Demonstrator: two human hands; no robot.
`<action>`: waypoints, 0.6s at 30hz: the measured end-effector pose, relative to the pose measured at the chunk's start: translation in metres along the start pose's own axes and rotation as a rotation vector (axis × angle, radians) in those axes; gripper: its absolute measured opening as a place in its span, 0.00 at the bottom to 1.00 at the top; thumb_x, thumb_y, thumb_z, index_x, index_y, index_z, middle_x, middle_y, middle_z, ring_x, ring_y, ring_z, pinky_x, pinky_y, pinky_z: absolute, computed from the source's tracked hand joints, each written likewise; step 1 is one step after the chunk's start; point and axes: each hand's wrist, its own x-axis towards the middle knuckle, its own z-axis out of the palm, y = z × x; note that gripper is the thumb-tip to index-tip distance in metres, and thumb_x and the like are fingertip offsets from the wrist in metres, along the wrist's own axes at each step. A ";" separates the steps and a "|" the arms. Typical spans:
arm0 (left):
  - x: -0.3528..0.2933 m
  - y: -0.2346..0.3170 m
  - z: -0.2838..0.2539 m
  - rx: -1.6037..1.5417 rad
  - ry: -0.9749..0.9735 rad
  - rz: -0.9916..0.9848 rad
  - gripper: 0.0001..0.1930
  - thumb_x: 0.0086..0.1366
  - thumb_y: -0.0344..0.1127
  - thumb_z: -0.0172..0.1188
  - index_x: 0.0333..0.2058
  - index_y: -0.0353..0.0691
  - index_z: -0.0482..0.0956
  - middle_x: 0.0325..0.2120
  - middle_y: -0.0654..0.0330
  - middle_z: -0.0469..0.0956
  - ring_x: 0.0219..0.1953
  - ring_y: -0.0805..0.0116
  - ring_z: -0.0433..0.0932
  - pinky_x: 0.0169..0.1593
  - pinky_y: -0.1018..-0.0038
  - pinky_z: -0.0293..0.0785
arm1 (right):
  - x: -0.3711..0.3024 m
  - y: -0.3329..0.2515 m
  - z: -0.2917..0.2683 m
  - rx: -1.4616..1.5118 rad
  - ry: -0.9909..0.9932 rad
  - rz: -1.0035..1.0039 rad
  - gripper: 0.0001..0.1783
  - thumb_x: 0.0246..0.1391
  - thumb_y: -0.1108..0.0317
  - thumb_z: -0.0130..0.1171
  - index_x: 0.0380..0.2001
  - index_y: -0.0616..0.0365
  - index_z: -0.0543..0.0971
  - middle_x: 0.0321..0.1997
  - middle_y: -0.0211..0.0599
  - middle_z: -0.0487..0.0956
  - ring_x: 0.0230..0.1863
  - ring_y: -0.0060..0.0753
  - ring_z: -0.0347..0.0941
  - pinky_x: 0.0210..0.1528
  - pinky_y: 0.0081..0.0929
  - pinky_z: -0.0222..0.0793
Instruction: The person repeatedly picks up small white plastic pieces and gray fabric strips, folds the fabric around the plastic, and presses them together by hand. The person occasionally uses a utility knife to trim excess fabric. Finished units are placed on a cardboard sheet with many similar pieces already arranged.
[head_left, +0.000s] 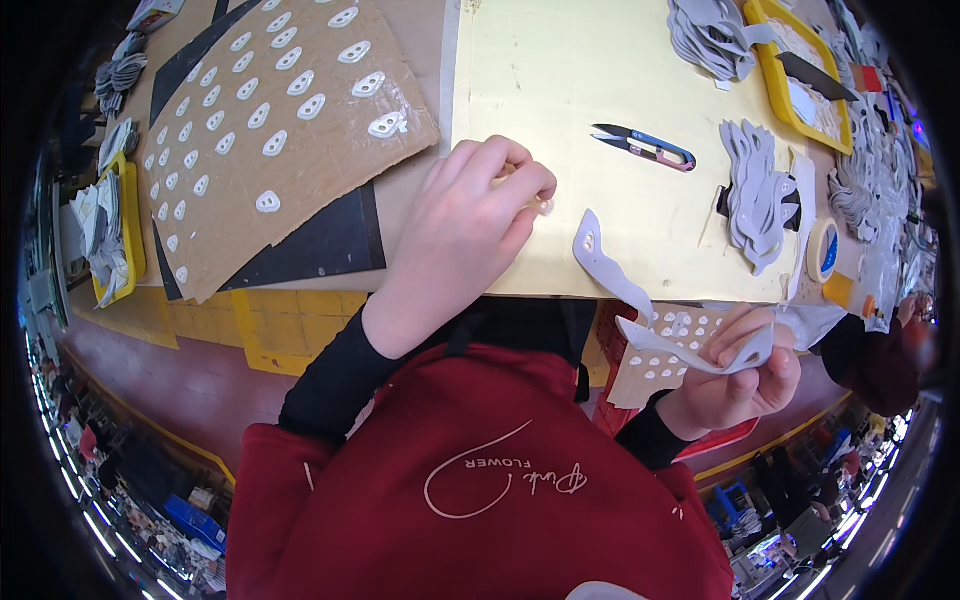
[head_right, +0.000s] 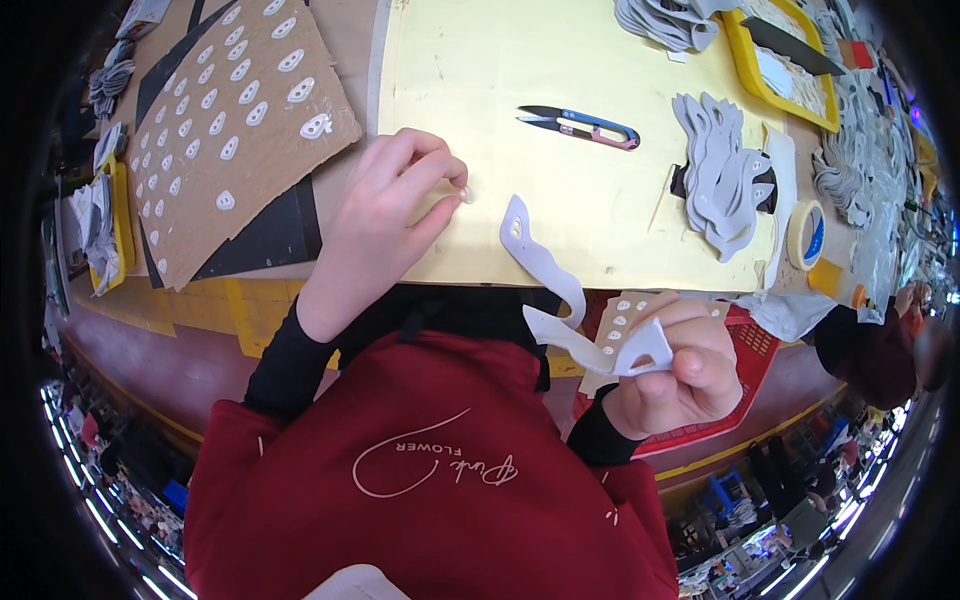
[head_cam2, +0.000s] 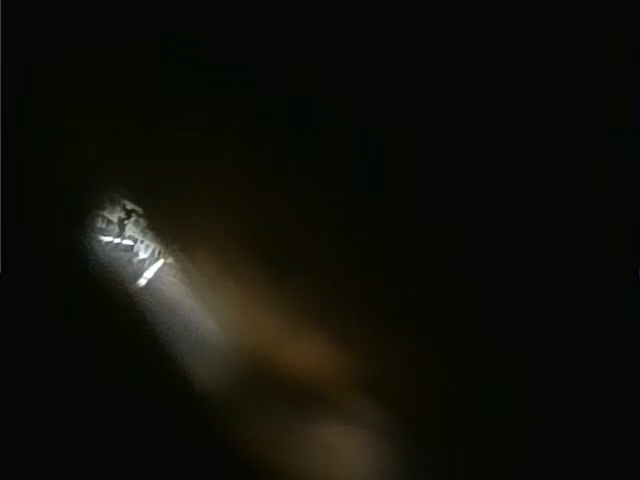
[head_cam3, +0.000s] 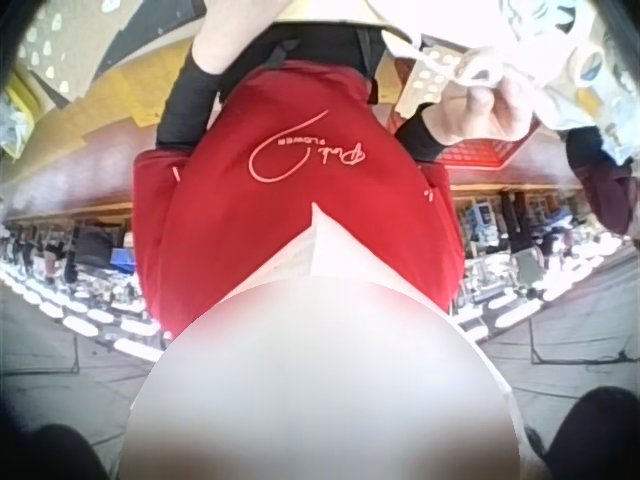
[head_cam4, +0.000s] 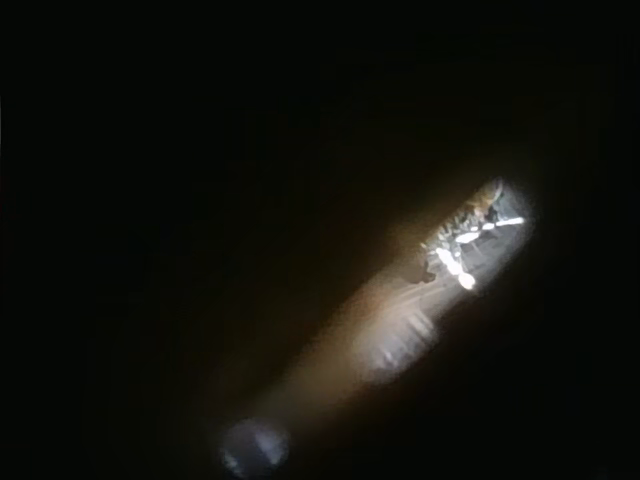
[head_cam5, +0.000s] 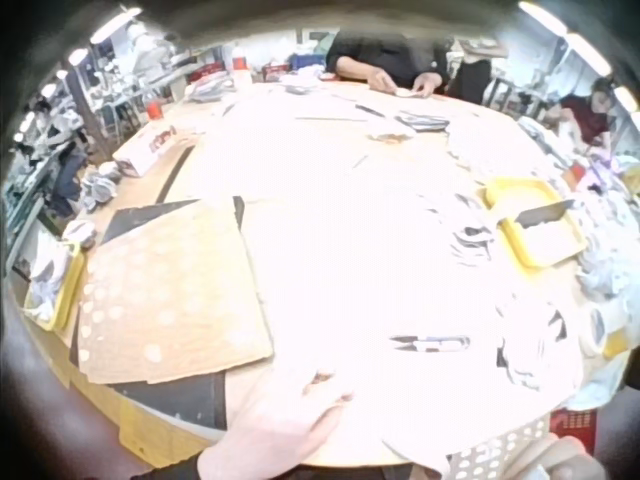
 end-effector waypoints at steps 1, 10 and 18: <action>0.000 -0.002 0.000 0.030 0.002 0.015 0.06 0.56 0.28 0.65 0.33 0.44 0.80 0.36 0.65 0.75 0.41 0.63 0.74 0.44 0.67 0.69 | -0.001 0.002 0.002 0.009 0.031 0.012 0.22 0.56 0.69 0.69 0.53 0.57 0.78 0.30 0.40 0.78 0.28 0.35 0.74 0.29 0.30 0.69; -0.003 0.000 -0.005 0.168 0.016 0.031 0.05 0.54 0.30 0.68 0.30 0.44 0.83 0.43 0.66 0.78 0.49 0.63 0.74 0.51 0.64 0.65 | 0.012 0.008 0.015 0.014 -0.118 0.063 0.22 0.61 0.66 0.64 0.59 0.52 0.78 0.31 0.32 0.74 0.26 0.24 0.66 0.25 0.19 0.55; 0.005 0.011 0.010 0.053 0.109 -0.206 0.08 0.49 0.29 0.71 0.29 0.43 0.80 0.52 0.59 0.74 0.58 0.53 0.68 0.57 0.61 0.66 | 0.008 0.011 0.021 0.168 0.046 0.176 0.20 0.68 0.68 0.54 0.61 0.52 0.75 0.38 0.32 0.70 0.31 0.25 0.68 0.35 0.27 0.58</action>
